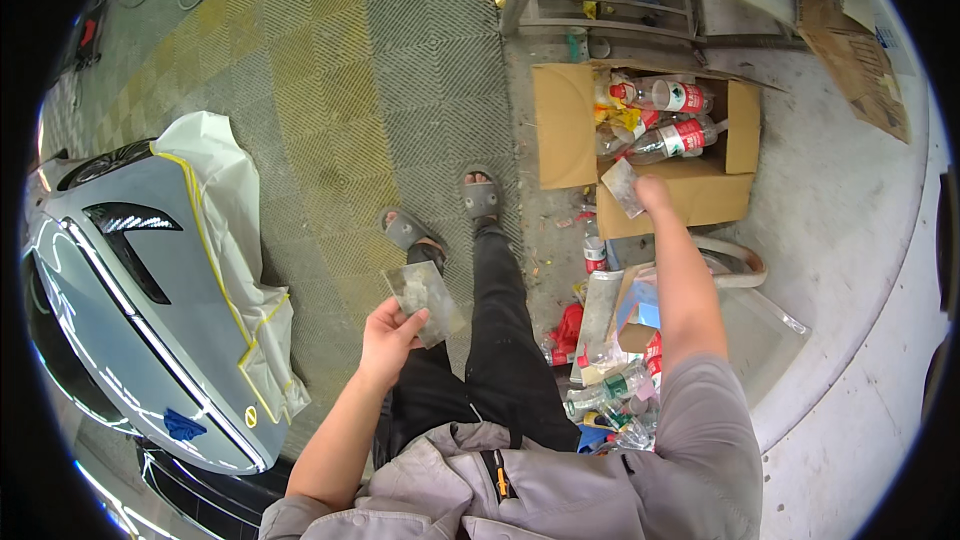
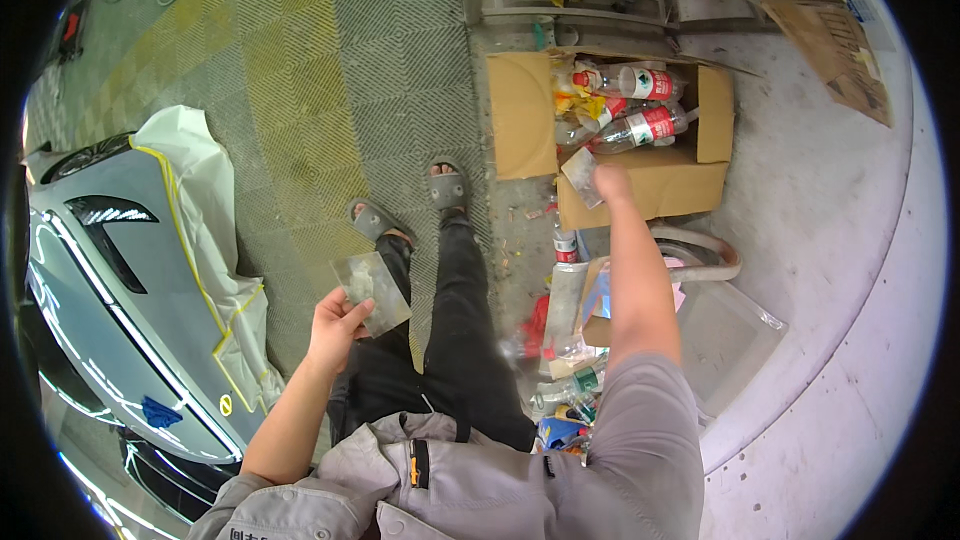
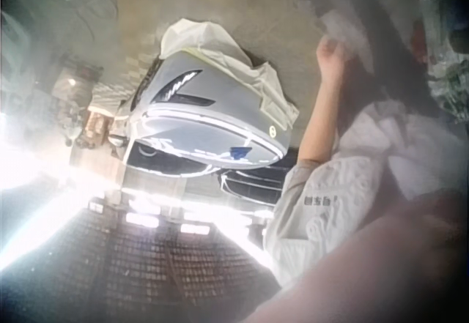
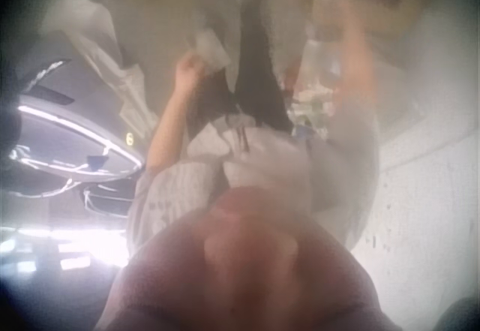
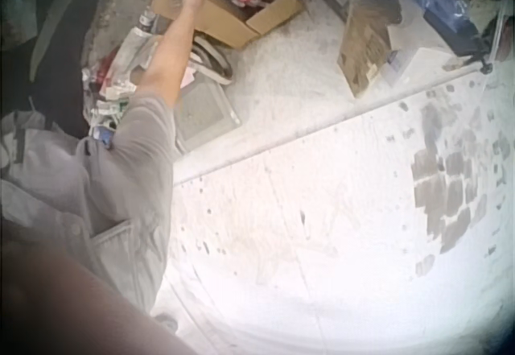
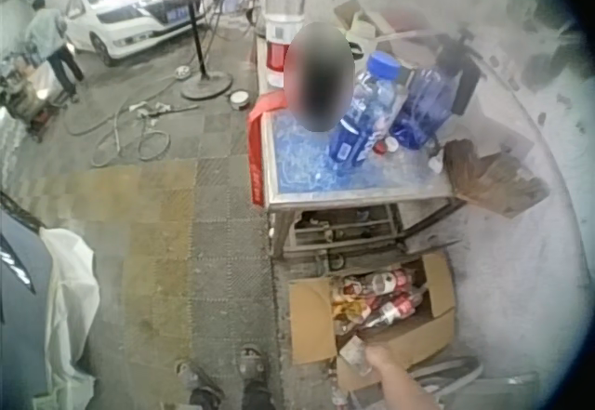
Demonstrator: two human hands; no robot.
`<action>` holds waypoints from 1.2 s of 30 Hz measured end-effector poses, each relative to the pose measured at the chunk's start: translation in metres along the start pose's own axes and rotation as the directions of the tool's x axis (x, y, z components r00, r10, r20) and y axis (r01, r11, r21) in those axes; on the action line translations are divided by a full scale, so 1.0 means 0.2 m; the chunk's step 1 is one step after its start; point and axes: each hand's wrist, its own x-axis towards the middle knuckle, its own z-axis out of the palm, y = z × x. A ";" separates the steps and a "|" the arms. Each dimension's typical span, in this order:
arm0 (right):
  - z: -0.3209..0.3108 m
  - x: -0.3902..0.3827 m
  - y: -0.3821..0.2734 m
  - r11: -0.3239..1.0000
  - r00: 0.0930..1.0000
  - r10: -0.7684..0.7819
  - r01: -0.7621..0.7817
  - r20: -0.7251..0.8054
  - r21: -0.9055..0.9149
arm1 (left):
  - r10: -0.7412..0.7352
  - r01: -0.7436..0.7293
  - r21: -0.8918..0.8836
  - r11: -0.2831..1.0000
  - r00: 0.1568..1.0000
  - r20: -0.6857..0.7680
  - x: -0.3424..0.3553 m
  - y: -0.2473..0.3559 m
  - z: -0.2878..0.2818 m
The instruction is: The person mixes a paste in a small container, then uses a putty knife to apply it to the front bumper of a light blue car. They repeatedly scrape the knife on the car's surface and reload the tool from the container.
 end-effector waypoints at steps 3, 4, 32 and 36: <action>0.08 0.11 0.11 0.993 0.981 0.118 -0.121 0.152 0.011 | 0.025 -0.024 -0.034 0.999 0.998 0.049 0.01 -0.02 -0.02; 0.12 0.11 0.15 0.990 0.983 0.111 -0.122 0.145 0.071 | 0.009 -0.008 -0.010 1.000 0.999 0.042 0.01 -0.02 -0.03; 0.07 -1.12 0.00 0.730 0.972 -0.232 0.160 0.021 0.664 | 0.343 -0.361 0.045 0.931 0.913 0.222 -0.38 0.46 0.11; -0.17 -1.35 -0.44 0.651 0.929 -0.367 0.222 0.046 0.726 | 0.457 -0.469 0.010 0.883 0.865 0.206 -0.60 0.72 0.06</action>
